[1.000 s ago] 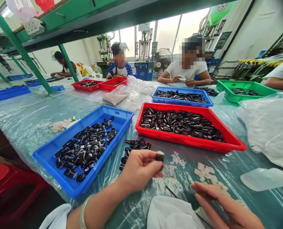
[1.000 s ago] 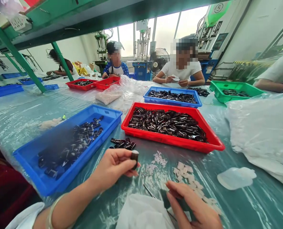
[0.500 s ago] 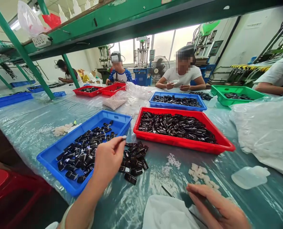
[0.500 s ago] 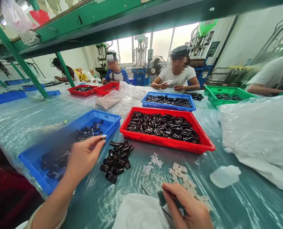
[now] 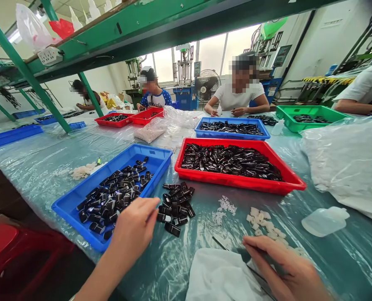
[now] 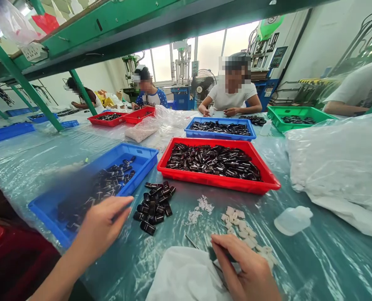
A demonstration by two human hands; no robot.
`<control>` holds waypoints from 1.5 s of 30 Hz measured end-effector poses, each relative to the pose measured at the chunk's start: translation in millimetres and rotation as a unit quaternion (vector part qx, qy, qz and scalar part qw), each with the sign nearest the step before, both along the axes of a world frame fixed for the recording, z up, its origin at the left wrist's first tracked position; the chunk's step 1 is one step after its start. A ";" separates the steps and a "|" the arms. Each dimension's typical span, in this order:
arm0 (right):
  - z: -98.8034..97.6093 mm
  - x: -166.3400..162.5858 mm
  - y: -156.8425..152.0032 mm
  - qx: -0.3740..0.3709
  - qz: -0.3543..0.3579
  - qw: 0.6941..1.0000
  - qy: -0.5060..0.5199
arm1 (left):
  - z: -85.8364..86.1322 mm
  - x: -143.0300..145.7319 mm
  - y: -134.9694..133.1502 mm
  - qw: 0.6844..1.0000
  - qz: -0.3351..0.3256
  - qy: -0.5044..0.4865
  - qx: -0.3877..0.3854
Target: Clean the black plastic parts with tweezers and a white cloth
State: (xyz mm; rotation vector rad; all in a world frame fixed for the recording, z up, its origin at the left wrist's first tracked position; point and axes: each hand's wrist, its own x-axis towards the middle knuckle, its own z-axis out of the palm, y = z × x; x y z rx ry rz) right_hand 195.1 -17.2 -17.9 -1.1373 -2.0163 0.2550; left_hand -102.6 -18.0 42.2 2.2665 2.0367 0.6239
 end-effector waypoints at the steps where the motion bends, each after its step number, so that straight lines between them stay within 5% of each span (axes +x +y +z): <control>1: 0.2 -0.1 -0.2 0.001 0.000 1.000 0.000 | -2.0 6.9 -0.9 0.998 -0.050 -0.003 -0.045; 4: 0.9 -0.6 -0.6 0.003 0.003 1.000 -0.002 | -5.4 22.8 -0.2 0.983 -0.109 0.028 -0.145; 10: 2.1 -2.1 -0.7 -0.017 0.000 1.000 0.007 | -0.2 32.6 6.8 0.972 -0.078 0.081 -0.206; 15: 4.7 -3.2 -4.7 -0.053 -0.011 0.998 0.044 | 3.5 51.2 15.0 0.965 -0.101 -0.124 -0.210; 17: 8.3 -4.3 -8.1 -0.096 -0.008 0.993 0.064 | 2.1 68.2 20.8 0.916 -0.119 -0.290 -0.249; 20: 15.2 -6.2 -11.9 -0.135 0.008 0.983 0.122 | -1.9 98.3 28.9 0.793 -0.119 -0.488 -0.345; 23: 19.9 -6.8 -11.3 -0.160 0.008 0.971 0.179 | -6.9 121.2 32.2 0.713 -0.119 -0.561 -0.404; 26: 20.0 -5.8 -8.3 -0.205 0.001 0.958 0.200 | -12.7 129.1 31.3 0.675 -0.133 -0.581 -0.434; 34: 15.8 -6.5 -4.4 -0.277 0.034 0.931 0.235 | -25.0 119.2 27.1 0.634 -0.130 -0.595 -0.477; 45: 15.8 -5.0 -5.1 -0.254 0.073 0.948 0.180 | -23.7 120.4 22.0 0.623 -0.121 -0.591 -0.497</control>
